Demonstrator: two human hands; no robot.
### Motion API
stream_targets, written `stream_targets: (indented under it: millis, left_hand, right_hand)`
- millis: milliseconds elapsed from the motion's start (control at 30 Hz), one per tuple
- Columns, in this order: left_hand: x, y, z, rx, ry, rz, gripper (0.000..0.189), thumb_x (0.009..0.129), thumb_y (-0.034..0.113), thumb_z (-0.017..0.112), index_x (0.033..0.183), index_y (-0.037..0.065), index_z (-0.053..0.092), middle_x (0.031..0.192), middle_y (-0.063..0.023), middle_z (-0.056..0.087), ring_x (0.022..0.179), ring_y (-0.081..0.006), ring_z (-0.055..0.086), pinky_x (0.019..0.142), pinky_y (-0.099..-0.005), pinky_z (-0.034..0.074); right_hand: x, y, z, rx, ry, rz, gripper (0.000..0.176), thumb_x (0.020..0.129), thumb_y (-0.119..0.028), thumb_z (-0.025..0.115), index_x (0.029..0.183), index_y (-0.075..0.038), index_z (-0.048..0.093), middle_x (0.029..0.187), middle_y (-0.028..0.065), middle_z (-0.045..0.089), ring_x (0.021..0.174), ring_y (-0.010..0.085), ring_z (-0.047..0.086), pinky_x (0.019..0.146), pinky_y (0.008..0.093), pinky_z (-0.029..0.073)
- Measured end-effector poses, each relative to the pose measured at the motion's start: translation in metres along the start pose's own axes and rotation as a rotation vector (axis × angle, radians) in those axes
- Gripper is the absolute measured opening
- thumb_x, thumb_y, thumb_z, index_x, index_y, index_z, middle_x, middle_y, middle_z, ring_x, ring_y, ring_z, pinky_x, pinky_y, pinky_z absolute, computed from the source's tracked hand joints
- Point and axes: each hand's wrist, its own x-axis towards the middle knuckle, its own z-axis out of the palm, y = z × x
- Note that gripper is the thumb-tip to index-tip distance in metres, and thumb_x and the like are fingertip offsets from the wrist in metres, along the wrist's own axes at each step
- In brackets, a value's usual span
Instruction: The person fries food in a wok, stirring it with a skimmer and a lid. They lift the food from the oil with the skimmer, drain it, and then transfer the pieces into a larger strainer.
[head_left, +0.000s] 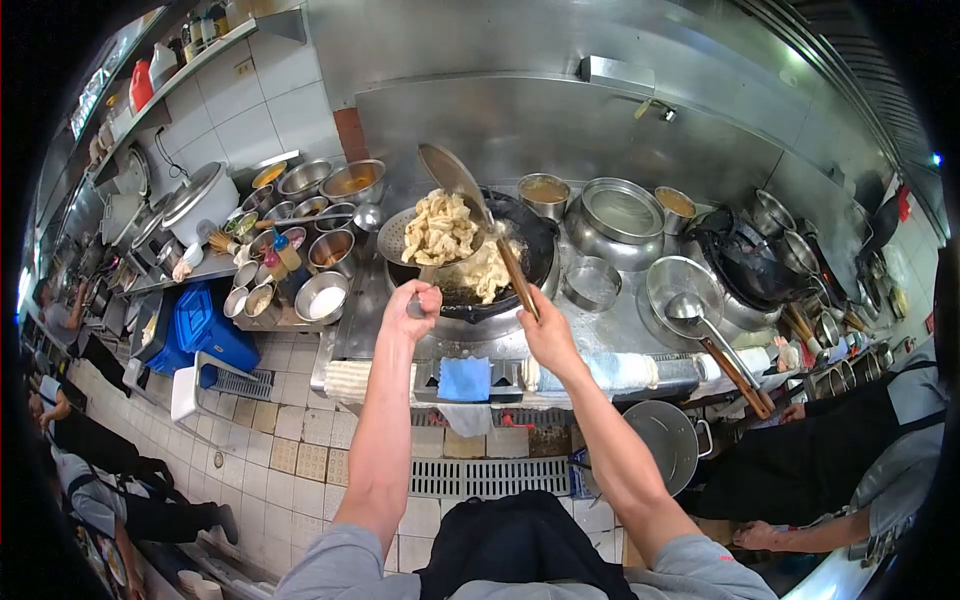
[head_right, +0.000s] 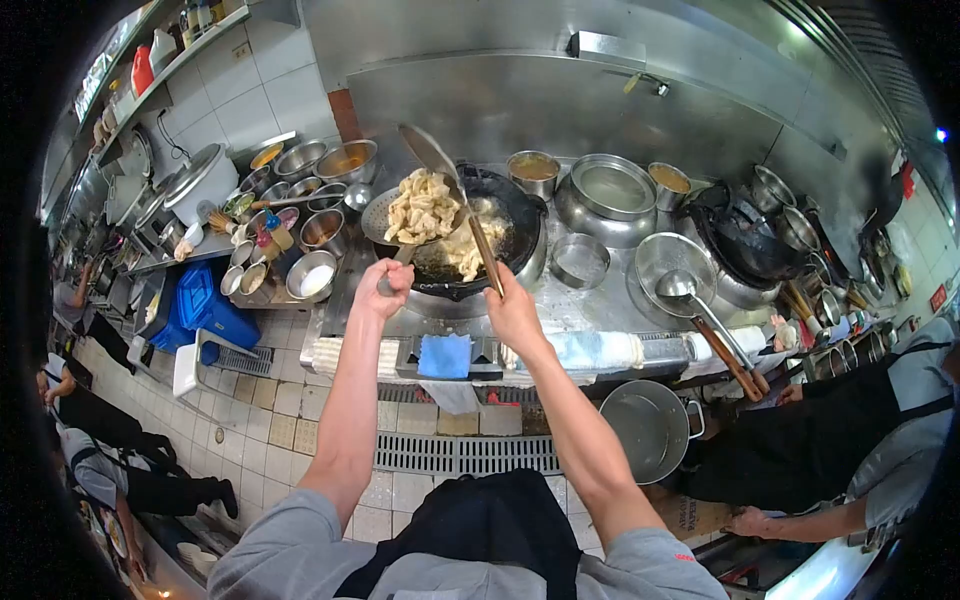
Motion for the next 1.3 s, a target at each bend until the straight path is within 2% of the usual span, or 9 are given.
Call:
stream_targets:
  millis: [100,333,500,567,800,900,1000,1100,1300]
  left_hand:
    - [-0.005,-0.011,-0.004,-0.063,0.006,-0.043,0.01,0.079,0.0,0.047,0.081,0.002,0.038,0.061,-0.0012,0.04,0.045,-0.0102,0.039,0.038,-0.0231,0.035]
    - [-0.006,-0.02,0.002,0.044,0.025,-0.019,0.012,0.078,0.003,0.048,0.069,0.006,0.04,0.059,-0.0021,0.043,0.043,-0.0113,0.041,0.038,-0.0229,0.038]
    - [-0.01,-0.026,0.013,0.089,0.056,-0.028,0.013,0.078,0.003,0.048,0.069,0.006,0.039,0.058,-0.0027,0.042,0.043,-0.0123,0.04,0.037,-0.0241,0.038]
    - [-0.007,-0.029,0.009,0.134,0.093,-0.019,0.014,0.078,0.002,0.046,0.069,0.007,0.037,0.058,-0.0021,0.04,0.043,-0.0117,0.039,0.037,-0.0237,0.038]
    - [-0.01,-0.04,-0.01,0.071,0.121,-0.073,0.014,0.078,0.001,0.044,0.069,0.006,0.034,0.058,-0.0019,0.038,0.044,-0.0113,0.038,0.037,-0.0236,0.038]
    - [-0.01,-0.039,-0.003,0.052,0.081,-0.085,0.014,0.078,0.001,0.044,0.07,0.006,0.034,0.059,-0.0017,0.038,0.045,-0.0109,0.039,0.038,-0.0234,0.038]
    - [-0.01,-0.038,-0.008,-0.001,0.065,-0.098,0.013,0.078,0.002,0.045,0.071,0.006,0.035,0.059,-0.0013,0.039,0.046,-0.0108,0.04,0.039,-0.0232,0.038]
    - [-0.006,-0.043,-0.014,0.027,0.066,-0.146,0.012,0.077,0.002,0.046,0.072,0.005,0.036,0.06,-0.0014,0.039,0.046,-0.0109,0.041,0.039,-0.0231,0.039]
    - [-0.005,-0.039,-0.02,0.062,0.119,-0.112,0.014,0.078,0.002,0.048,0.067,0.005,0.039,0.058,-0.0021,0.039,0.044,-0.0114,0.039,0.038,-0.0231,0.037]
  right_hand:
    - [-0.001,-0.019,-0.025,0.031,0.015,0.022,0.047,0.09,-0.014,0.055,0.133,0.001,0.043,0.119,0.0183,0.06,0.104,0.0201,0.057,0.09,0.0296,0.043]
    - [-0.004,-0.15,-0.106,0.001,0.117,-0.066,0.041,0.096,-0.023,0.049,0.132,-0.005,0.046,0.1,0.0227,0.064,0.092,0.0262,0.063,0.082,0.0362,0.047]
    - [-0.009,-0.012,-0.005,-0.153,0.288,-0.396,0.039,0.096,-0.022,0.046,0.132,-0.006,0.046,0.097,0.0259,0.063,0.087,0.0291,0.063,0.079,0.0373,0.047]
    - [-0.035,-0.007,0.0,-0.12,-0.036,0.038,0.039,0.096,-0.021,0.046,0.132,-0.006,0.046,0.097,0.0265,0.062,0.086,0.031,0.063,0.078,0.0367,0.047]
    - [-0.038,-0.103,-0.047,-0.023,0.027,0.076,0.037,0.096,-0.021,0.046,0.13,-0.007,0.047,0.081,0.0262,0.062,0.078,0.038,0.064,0.071,0.0427,0.048]
    - [-0.049,0.005,0.013,-0.11,0.008,-0.002,0.037,0.095,-0.021,0.045,0.128,-0.005,0.047,0.085,0.0275,0.062,0.085,0.0449,0.061,0.073,0.0485,0.047]
    - [-0.061,-0.006,0.014,-0.132,-0.189,0.172,0.04,0.094,-0.022,0.047,0.127,0.0,0.048,0.101,0.0276,0.062,0.098,0.0398,0.061,0.083,0.0404,0.046]
    - [-0.053,-0.007,0.012,-0.072,-0.12,0.085,0.036,0.093,-0.021,0.045,0.122,-0.001,0.048,0.095,0.032,0.06,0.093,0.048,0.057,0.081,0.0524,0.044]
    - [-0.011,-0.001,-0.003,-0.117,-0.186,0.212,0.039,0.094,-0.023,0.046,0.124,0.002,0.047,0.097,0.0276,0.063,0.094,0.0406,0.062,0.082,0.0463,0.046]
